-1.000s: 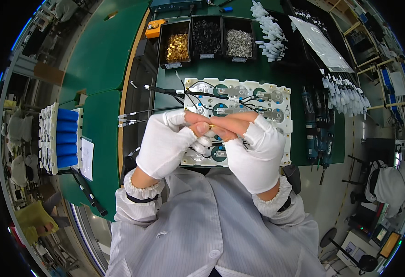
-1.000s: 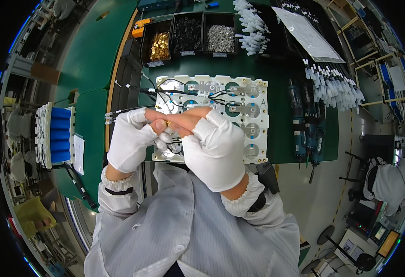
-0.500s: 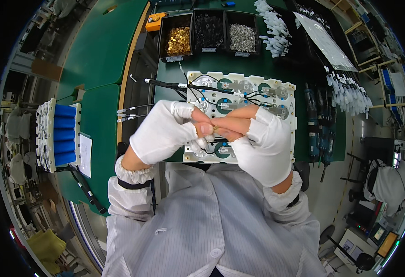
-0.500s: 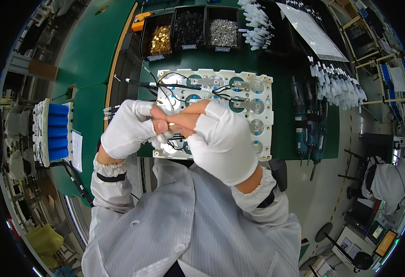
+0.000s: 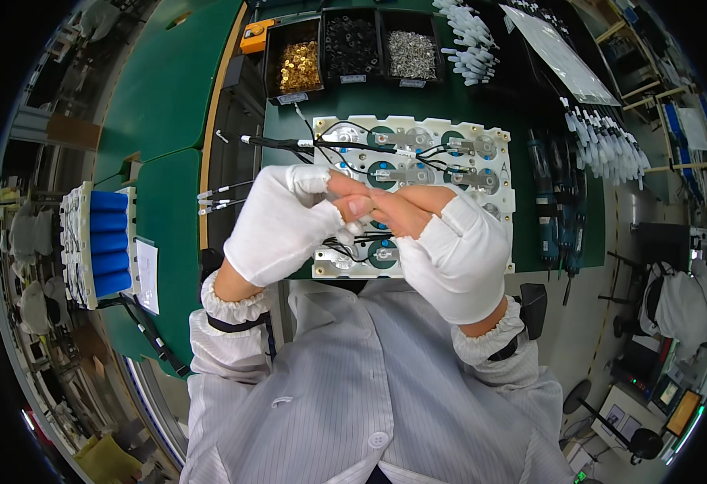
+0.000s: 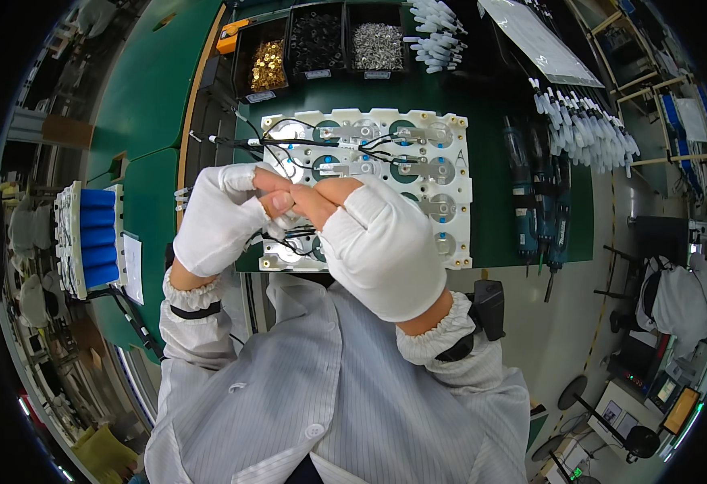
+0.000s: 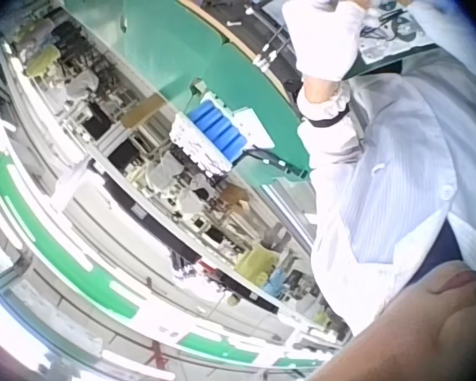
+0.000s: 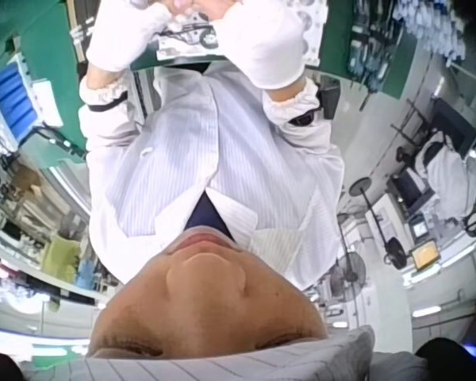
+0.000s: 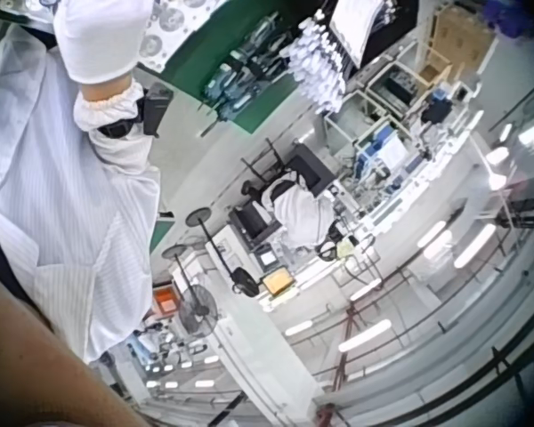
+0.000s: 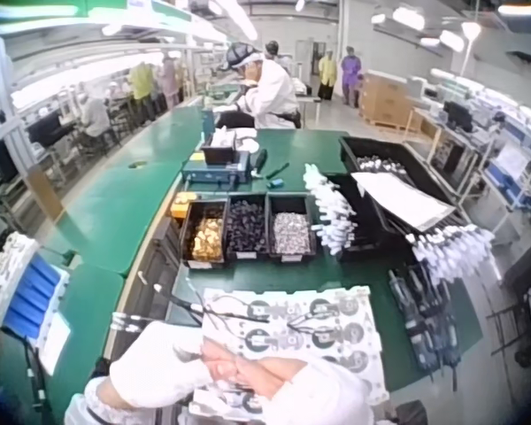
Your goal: Installing wiring harnesses and connectors onto a battery pack module using an electric screwdriver.
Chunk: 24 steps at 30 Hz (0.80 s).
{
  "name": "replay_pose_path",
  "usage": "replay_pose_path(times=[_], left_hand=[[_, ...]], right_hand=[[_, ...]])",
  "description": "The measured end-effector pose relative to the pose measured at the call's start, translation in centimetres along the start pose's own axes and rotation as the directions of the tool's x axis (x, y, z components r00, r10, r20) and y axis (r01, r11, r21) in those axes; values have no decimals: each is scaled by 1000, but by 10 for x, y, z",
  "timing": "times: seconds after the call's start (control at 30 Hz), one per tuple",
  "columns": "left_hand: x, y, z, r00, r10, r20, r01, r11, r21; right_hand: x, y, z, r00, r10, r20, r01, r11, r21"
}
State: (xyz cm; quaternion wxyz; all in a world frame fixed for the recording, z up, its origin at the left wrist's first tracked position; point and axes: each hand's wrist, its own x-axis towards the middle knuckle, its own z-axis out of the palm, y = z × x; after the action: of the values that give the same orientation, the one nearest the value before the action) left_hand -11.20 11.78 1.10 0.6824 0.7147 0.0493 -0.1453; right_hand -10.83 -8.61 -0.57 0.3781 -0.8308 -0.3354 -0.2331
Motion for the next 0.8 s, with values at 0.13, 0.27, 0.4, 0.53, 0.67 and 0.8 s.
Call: replay_pose_path(times=[0.13,0.27,0.4,0.53,0.67,0.8], left_hand=[[10,-1,-7,996,23,89,-19,999,-49],[44,8,-35,929,305,-208,-314,949,-12],[106,46,-69,766,453,-456,-451,884,121],[181,24,-110,735,524,-431,-462,852,248],[225,-20,-115,877,124,-464,192,795,576],[239,-32,-138,850,122,-513,135,890,436]], right_hand=[[6,-1,2,997,28,-74,-26,999,22],[11,1,-11,957,240,-161,-225,969,104],[-2,12,-33,937,291,-192,-284,957,59],[-20,15,-57,912,343,-224,-347,938,22],[-39,30,-66,886,400,-235,-405,914,29],[-49,34,-68,861,468,-199,-465,883,64]])
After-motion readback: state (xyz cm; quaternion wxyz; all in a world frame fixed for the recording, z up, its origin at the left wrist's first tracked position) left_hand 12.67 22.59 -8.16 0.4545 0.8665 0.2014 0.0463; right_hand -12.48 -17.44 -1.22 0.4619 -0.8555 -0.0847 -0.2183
